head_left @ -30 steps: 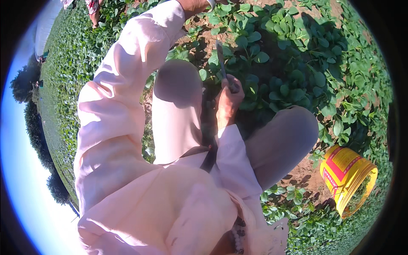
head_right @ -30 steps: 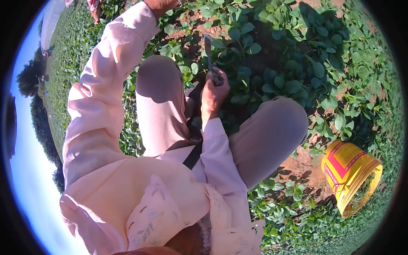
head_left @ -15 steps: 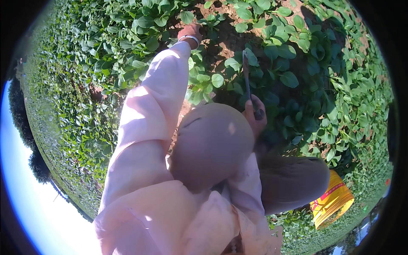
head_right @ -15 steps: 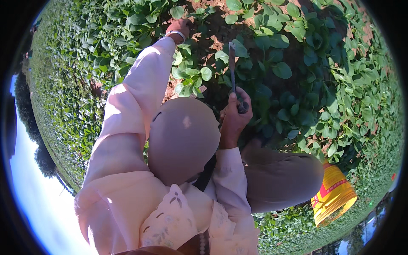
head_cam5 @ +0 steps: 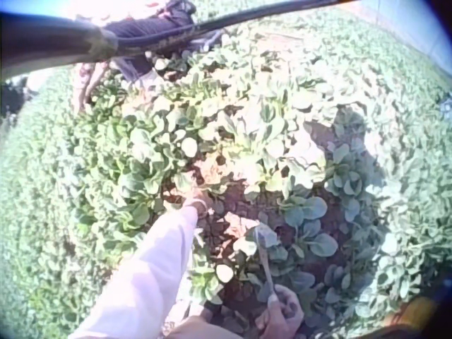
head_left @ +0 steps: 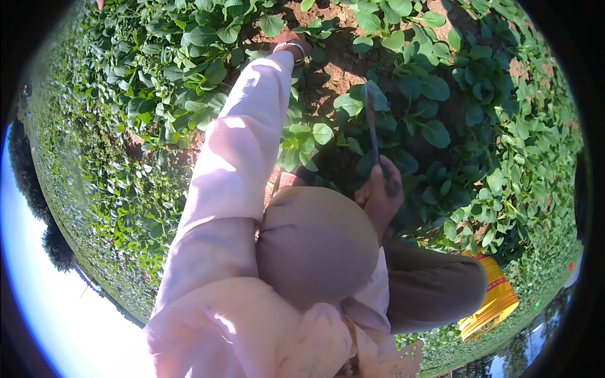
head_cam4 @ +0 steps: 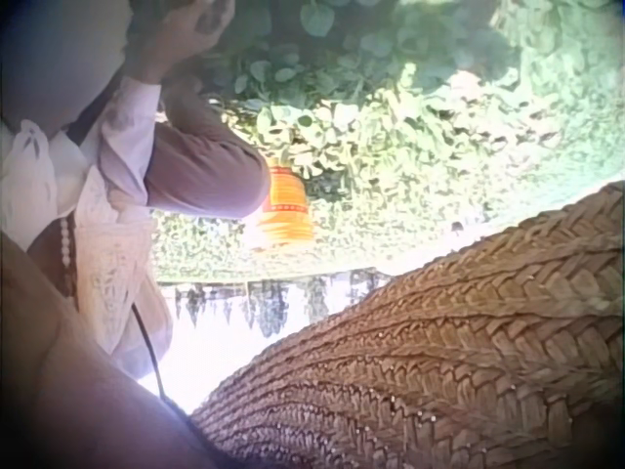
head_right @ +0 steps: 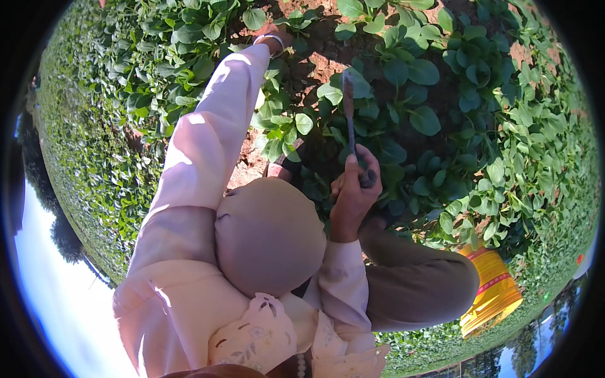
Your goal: The person cuts green leafy plants with a sickle and places them into a yellow bucket.
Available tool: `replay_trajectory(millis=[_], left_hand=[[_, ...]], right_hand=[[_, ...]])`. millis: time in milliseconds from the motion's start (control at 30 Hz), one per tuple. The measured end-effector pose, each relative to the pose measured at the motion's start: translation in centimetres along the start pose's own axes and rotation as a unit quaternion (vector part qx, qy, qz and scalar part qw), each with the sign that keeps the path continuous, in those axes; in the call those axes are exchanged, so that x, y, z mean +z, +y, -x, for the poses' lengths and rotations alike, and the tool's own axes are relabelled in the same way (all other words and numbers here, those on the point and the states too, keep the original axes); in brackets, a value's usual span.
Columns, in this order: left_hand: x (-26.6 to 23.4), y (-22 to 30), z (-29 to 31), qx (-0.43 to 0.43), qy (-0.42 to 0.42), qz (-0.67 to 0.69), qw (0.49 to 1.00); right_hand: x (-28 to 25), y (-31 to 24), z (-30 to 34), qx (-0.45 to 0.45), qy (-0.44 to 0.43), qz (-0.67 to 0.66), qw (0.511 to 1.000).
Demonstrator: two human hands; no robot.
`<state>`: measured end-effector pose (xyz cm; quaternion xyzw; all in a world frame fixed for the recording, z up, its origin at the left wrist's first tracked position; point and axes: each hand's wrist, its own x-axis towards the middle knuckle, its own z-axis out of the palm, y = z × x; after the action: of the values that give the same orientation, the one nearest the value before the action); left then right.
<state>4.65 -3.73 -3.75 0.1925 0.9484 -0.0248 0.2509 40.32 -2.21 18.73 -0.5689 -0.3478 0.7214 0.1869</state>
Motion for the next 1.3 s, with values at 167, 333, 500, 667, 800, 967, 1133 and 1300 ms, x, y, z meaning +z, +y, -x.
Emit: replay_trajectory(millis=[167, 333, 500, 667, 800, 967, 1133, 1300], left_hand=[[-3.0, -2.0, 4.4, 0.091, 0.041, 0.302, 0.948], [-8.6, -7.7, 16.6, 0.058, -0.016, 0.699, 0.713], [-9.5, -14.7, 27.8, 0.007, -0.014, 0.810, 0.587], [-5.5, -20.9, 34.9, -0.075, 0.004, 0.791, 0.607], [-2.9, -23.4, 36.9, -0.123, -0.002, 0.736, 0.665], [2.1, -23.0, 36.3, -0.120, -0.055, 0.669, 0.731], [4.9, -20.9, 34.2, -0.065, -0.109, 0.631, 0.765], [6.5, -20.6, 32.6, -0.008, -0.130, 0.632, 0.764]], right_hand=[[-0.7, -0.6, 0.1, -0.031, 0.009, 0.032, 0.999], [-0.9, -0.6, 0.6, -0.047, -0.024, -0.066, 0.996], [-0.9, -1.5, 2.3, -0.085, -0.031, -0.098, 0.991], [-1.4, -3.3, 4.0, -0.135, -0.044, -0.102, 0.985], [-1.5, -3.1, 4.5, -0.160, -0.048, -0.069, 0.983], [-0.9, -1.7, 4.5, -0.201, -0.070, 0.016, 0.977], [2.6, -1.8, 5.3, -0.224, -0.099, 0.097, 0.965], [10.3, -9.6, 8.4, -0.298, -0.189, 0.246, 0.903]])
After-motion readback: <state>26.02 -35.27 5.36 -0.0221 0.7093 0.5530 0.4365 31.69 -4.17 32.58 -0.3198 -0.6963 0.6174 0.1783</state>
